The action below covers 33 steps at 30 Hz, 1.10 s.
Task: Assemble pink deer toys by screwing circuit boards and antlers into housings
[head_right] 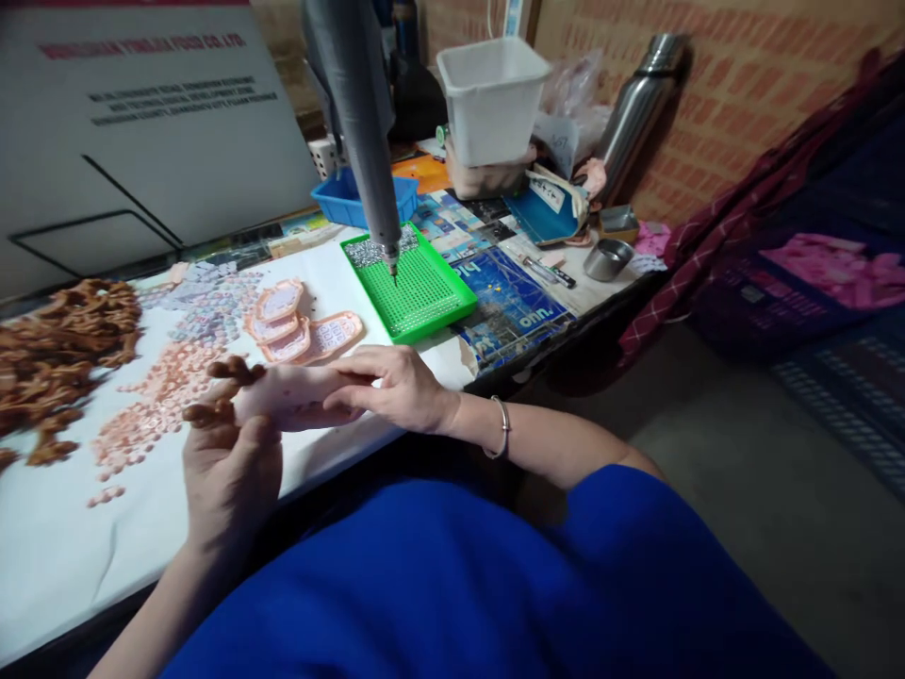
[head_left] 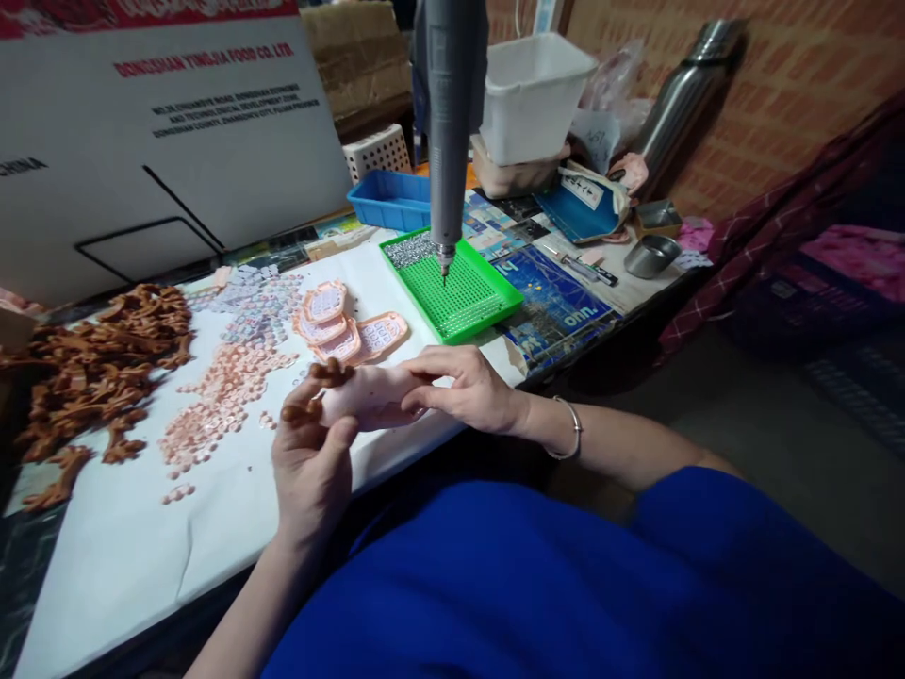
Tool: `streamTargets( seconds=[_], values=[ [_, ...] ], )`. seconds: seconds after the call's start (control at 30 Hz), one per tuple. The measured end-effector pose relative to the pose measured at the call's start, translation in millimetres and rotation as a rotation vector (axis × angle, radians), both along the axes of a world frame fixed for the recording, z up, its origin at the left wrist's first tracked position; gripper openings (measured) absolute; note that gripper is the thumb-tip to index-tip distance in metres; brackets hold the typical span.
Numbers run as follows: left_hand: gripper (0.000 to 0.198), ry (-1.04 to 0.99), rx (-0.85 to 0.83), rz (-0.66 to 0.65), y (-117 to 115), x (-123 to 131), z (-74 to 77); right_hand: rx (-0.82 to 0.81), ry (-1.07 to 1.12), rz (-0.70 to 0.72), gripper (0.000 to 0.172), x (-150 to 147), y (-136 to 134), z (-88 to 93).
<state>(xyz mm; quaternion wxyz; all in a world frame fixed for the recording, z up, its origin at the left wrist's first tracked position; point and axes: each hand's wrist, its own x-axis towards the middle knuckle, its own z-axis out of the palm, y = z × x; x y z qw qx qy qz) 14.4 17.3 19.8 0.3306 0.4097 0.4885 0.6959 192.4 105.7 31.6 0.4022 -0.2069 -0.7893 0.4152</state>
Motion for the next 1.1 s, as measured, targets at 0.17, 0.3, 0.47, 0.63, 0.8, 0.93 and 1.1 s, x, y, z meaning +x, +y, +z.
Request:
streamTargets(
  seconds=[0.17,0.3,0.47,0.63,0.8,0.93,1.1],
  values=[
    [0.041,0.110,-0.122,-0.047,0,8,3.6,-0.140,-0.023,-0.010,0.047,4,4,-2.8],
    [0.032,0.225,-0.131,-0.166,-3,7,11.7,-0.046,0.046,0.012,0.050,6,7,12.0],
    [0.027,0.376,-0.126,-0.196,-1,5,15.1,-0.111,0.131,0.061,0.021,-2,6,18.0],
    [0.034,0.283,-0.176,-0.224,8,8,12.1,-0.368,0.154,0.026,0.042,-3,13,7.2],
    [0.048,-0.245,-0.320,-0.348,17,13,17.2,0.109,0.067,-0.197,0.040,11,20,9.7],
    [0.022,-0.712,-0.438,-0.188,26,11,38.0,0.553,0.245,-0.520,0.027,22,24,18.3],
    [0.026,-0.793,-0.497,-0.041,26,13,50.0,0.603,0.321,-0.848,0.059,37,66,29.7]
  ],
)
